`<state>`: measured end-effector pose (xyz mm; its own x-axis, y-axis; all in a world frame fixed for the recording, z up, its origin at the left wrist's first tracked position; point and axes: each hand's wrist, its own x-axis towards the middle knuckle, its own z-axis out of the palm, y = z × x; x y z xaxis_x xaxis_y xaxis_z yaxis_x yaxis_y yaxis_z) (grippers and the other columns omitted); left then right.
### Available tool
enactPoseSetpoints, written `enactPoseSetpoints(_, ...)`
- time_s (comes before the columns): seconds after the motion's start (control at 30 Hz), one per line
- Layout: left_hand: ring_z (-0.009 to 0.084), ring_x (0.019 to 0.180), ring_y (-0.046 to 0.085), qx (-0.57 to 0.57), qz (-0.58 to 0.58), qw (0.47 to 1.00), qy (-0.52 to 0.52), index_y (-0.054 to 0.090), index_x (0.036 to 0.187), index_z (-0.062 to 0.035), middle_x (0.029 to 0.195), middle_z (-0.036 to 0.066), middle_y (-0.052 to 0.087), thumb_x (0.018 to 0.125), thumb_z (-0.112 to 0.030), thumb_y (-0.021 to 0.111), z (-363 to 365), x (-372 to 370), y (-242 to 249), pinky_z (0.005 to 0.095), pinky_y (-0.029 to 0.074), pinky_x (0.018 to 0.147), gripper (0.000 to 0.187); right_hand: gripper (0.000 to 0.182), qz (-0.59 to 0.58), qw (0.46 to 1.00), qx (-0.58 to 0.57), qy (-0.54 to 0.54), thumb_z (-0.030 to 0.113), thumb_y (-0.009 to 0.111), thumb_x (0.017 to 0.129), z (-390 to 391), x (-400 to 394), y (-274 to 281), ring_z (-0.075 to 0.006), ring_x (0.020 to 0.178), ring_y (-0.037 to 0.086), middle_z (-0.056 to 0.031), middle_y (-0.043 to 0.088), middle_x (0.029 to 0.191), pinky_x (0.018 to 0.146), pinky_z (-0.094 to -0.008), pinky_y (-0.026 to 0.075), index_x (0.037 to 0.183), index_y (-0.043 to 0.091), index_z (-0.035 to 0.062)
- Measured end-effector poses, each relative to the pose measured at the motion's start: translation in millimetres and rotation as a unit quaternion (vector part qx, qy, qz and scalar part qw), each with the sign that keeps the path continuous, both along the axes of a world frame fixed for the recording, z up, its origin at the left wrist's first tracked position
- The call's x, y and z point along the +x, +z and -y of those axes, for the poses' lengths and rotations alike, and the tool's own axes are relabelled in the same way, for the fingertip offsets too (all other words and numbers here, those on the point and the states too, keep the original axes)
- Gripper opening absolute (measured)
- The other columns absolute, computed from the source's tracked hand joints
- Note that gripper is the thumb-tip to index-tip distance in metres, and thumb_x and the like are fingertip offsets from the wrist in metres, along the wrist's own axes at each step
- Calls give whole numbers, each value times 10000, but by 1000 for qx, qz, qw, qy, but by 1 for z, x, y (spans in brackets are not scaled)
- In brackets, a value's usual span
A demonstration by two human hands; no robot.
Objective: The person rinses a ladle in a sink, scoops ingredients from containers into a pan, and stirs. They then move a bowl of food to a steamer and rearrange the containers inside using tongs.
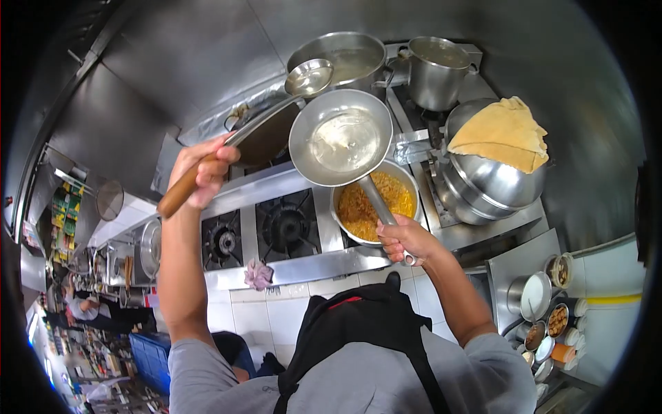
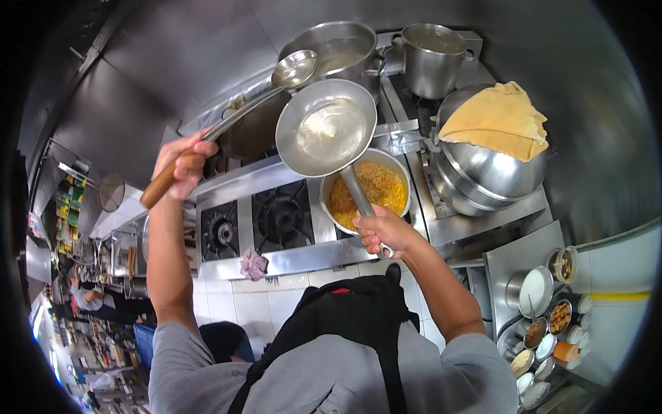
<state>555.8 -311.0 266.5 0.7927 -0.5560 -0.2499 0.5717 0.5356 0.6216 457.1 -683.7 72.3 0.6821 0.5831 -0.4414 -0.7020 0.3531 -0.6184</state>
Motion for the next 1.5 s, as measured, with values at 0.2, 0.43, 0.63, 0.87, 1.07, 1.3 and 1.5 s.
enactPoseSetpoints(0.2, 105, 424, 468, 63, -25, 993, 97, 353, 1459, -4, 860, 131, 460, 1014, -70, 411, -30, -120, -38, 250, 460, 302, 454, 166, -24, 997, -18, 72, 123, 593, 949, -32, -5, -9, -25, 464, 351, 60, 363, 622, 375, -200, 316, 994, 433, 135)
enactPoseSetpoints(0.43, 96, 404, 471, 285, -33, 947, 147, 343, 1492, -50, 798, 88, 536, 944, -86, 569, -80, -208, -85, 219, 377, 318, 594, 134, -45, 993, 40, 105, 148, 592, 975, -114, -29, -52, -17, 453, 346, 67, 364, 612, 372, -197, 317, 1000, 464, 118)
enactPoseSetpoints(0.63, 87, 443, 520, 399, -25, 910, 110, 318, 1531, -126, 760, 28, 546, 940, -69, 604, -140, -252, -141, 229, 420, 374, 659, 160, -69, 989, 47, 124, 157, 604, 971, -191, -59, -124, -37, 442, 327, 56, 351, 604, 379, -212, 319, 1002, 449, 136)
enactPoseSetpoints(0.87, 73, 451, 496, 458, 6, 886, 64, 236, 1567, -140, 729, 13, 519, 926, -12, 575, -207, -283, -247, 230, 417, 416, 737, 159, -69, 992, 10, 104, 164, 597, 981, -260, -83, -202, -49, 437, 322, 49, 342, 603, 378, -213, 303, 989, 439, 149)
enactPoseSetpoints(1.07, 392, 1120, 633, 650, 224, 722, 80, 376, 1504, -80, 1190, 215, 658, 862, -5, 624, -251, -303, -333, 400, 491, 942, 693, 178, -64, 994, -40, 80, 151, 600, 976, -287, -94, -251, -51, 427, 313, 50, 333, 596, 381, -221, 306, 956, 423, 146)
enactPoseSetpoints(1.3, 111, 594, 518, 605, 150, 749, 227, 384, 1513, -109, 777, 16, 560, 965, -155, 595, -309, -273, -445, 277, 481, 536, 589, 152, -102, 992, -59, 47, 158, 602, 980, -294, -101, -272, -51, 434, 330, 56, 333, 596, 383, -225, 312, 993, 451, 144)
enactPoseSetpoints(1.5, 59, 529, 464, 389, -84, 887, 235, 552, 1318, -134, 684, -22, 505, 984, -254, 595, -312, -230, -513, 251, 393, 411, 357, 70, -159, 987, -20, -4, 165, 547, 1010, -295, -98, -304, -62, 422, 340, 51, 341, 575, 364, -230, 312, 1030, 482, 152)
